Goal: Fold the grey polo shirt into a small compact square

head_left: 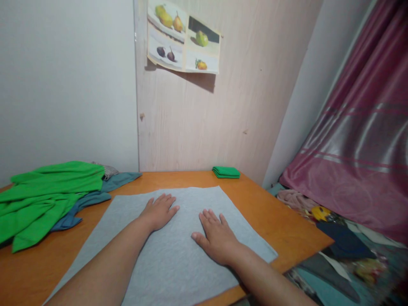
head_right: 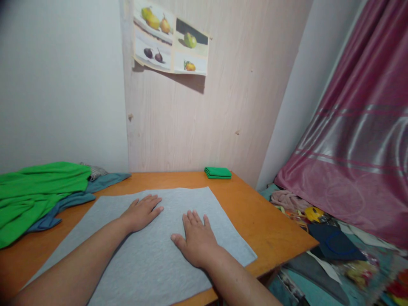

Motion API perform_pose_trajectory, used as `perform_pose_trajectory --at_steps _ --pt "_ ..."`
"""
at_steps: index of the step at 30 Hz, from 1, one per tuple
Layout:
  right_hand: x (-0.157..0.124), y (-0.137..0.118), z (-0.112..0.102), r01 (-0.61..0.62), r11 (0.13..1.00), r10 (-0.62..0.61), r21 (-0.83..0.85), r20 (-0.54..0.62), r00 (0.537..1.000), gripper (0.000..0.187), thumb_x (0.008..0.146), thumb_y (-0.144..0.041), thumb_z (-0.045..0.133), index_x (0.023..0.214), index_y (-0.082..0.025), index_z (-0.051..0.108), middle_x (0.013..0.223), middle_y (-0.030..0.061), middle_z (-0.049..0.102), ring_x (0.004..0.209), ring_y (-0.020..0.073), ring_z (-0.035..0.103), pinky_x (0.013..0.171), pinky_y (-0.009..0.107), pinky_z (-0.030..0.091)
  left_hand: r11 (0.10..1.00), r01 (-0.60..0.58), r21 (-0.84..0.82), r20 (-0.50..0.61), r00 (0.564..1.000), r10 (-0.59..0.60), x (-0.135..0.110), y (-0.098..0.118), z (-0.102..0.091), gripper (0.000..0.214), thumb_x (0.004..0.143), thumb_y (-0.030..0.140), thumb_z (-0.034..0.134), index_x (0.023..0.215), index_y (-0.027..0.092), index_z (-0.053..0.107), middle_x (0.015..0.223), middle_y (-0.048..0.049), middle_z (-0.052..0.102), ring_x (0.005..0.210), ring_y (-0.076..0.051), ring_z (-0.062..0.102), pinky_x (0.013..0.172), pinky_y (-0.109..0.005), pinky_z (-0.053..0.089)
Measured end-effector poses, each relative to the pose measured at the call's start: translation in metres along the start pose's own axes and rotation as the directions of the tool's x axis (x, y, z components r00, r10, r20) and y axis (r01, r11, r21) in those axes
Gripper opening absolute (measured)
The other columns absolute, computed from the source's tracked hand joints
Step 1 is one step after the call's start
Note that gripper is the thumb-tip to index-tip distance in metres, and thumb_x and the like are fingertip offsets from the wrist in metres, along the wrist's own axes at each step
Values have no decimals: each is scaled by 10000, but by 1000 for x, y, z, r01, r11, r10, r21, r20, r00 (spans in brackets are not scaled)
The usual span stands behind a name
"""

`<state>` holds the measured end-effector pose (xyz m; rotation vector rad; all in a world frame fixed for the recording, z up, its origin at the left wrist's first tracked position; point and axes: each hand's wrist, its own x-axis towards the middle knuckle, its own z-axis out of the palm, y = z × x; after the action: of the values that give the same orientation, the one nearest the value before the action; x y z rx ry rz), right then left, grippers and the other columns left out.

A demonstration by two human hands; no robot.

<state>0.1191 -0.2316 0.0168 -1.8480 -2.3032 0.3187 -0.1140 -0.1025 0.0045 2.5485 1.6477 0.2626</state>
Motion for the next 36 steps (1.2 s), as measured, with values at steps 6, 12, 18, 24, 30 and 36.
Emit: perform_pose_trajectory --at_steps 6,12,18,24,30,36 --pt "-11 32 -8 -88 996 89 -32 25 996 801 951 -681 192 1564 -166 221 1630 96 146 1511 239 77 1205 475 11 1000 5 9 13 1000 -5 -1 2 -5 680 951 611 253 1486 227 422 1599 -75 283 1487 -298 191 1154 -567 190" --pt "-27 71 -11 -171 984 170 -56 -22 985 800 943 -698 182 1562 -193 242 1630 60 165 1510 230 90 1211 448 46 1000 -4 -5 11 1000 4 1 -3 -2 683 949 622 249 1486 238 419 1596 -73 290 1484 -297 201 1150 -568 195" --pt "-35 90 -7 -263 962 259 -76 -58 964 795 935 -706 189 1562 -220 232 1622 59 200 1506 261 119 1195 549 41 1000 -5 -1 12 1000 5 1 -2 -2 681 952 618 248 1484 231 421 1597 -77 290 1484 -295 198 1153 -572 184" --pt "-40 106 -7 -359 925 350 -125 -93 932 769 945 -676 168 1550 -212 272 1616 47 217 1505 281 113 1171 619 18 1000 -12 -9 -3 1000 12 3 -3 2 676 958 613 252 1485 222 419 1599 -92 281 1484 -301 195 1156 -574 162" --pt "-34 115 -10 -453 871 429 -191 -156 890 672 975 -554 207 1519 -187 351 1597 91 280 1493 300 171 1156 648 27 1000 -5 -3 12 1000 5 0 1 1 669 969 607 235 1491 223 403 1601 -83 278 1486 -295 192 1158 -586 152" --pt "-9 54 -19 -177 982 172 -65 -87 981 710 975 -577 244 1537 -148 306 1615 98 217 1503 258 135 1201 518 108 1000 4 0 5 1000 -4 -4 4 -2 662 968 604 248 1489 226 404 1602 -82 269 1488 -292 190 1162 -579 163"
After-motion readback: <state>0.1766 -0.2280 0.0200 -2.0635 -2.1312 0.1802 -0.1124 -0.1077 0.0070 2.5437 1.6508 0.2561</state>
